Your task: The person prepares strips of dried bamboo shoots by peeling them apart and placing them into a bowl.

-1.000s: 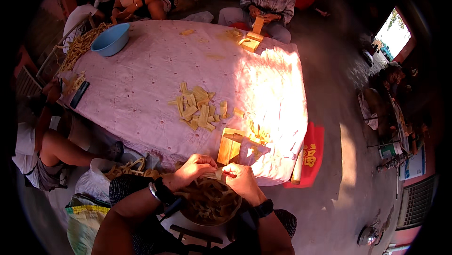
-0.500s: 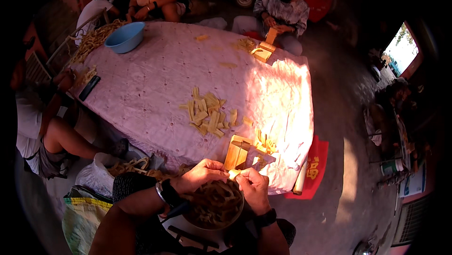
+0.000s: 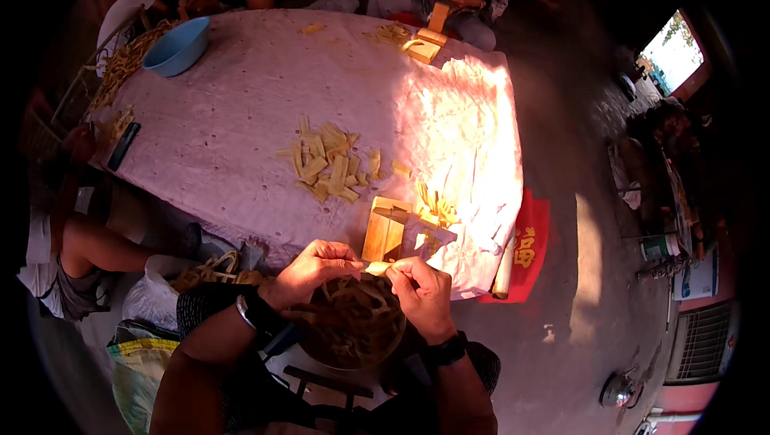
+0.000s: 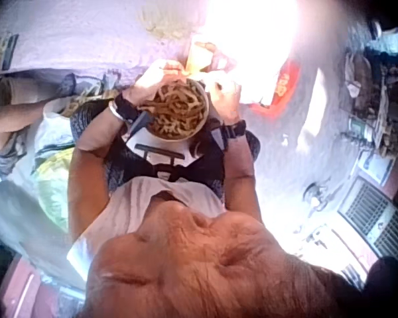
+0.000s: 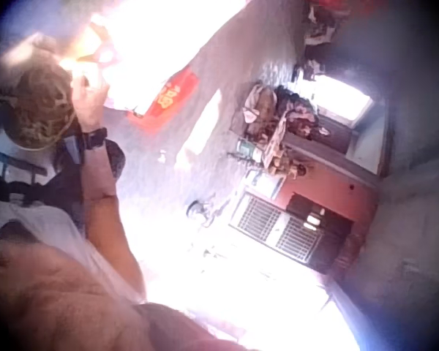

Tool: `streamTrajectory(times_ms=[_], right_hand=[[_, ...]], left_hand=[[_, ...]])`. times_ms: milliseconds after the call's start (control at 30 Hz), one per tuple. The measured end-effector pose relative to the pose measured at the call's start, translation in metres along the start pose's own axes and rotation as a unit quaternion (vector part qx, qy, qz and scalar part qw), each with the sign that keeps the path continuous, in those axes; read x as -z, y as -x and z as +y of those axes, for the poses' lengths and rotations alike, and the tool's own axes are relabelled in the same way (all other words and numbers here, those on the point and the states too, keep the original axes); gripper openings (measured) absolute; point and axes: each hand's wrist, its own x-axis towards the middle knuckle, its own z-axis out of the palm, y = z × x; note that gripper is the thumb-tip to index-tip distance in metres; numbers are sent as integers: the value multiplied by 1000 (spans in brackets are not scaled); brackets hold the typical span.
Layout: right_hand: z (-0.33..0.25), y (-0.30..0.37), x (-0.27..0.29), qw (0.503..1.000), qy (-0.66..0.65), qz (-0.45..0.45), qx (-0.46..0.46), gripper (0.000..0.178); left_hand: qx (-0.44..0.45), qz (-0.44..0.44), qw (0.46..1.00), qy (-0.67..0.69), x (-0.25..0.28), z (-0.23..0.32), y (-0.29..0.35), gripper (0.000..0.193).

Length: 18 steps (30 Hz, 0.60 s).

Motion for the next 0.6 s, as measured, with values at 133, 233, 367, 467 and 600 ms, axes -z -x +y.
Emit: streamTrajectory(times_ms=[133, 233, 367, 467, 600], right_hand=[[4, -8, -8, 997, 47, -67, 3, 3], [22, 1, -12, 997, 64, -33, 36, 4], [14, 0, -13, 995, 59, -78, -1, 4], [13, 0, -12, 994, 71, -54, 63, 3], [12, -6, -3, 1000, -3, 16, 7, 8]], left_hand=[[7, -12, 996, -84, 2, -8, 1, 22], [-30, -11, 996, -83, -19, -13, -5, 25], [-37, -28, 990, -136, -16, -18, -8, 26], [-13, -26, 994, -108, -12, -16, -7, 23], [-9, -13, 1000, 26, -20, -4, -4, 17]])
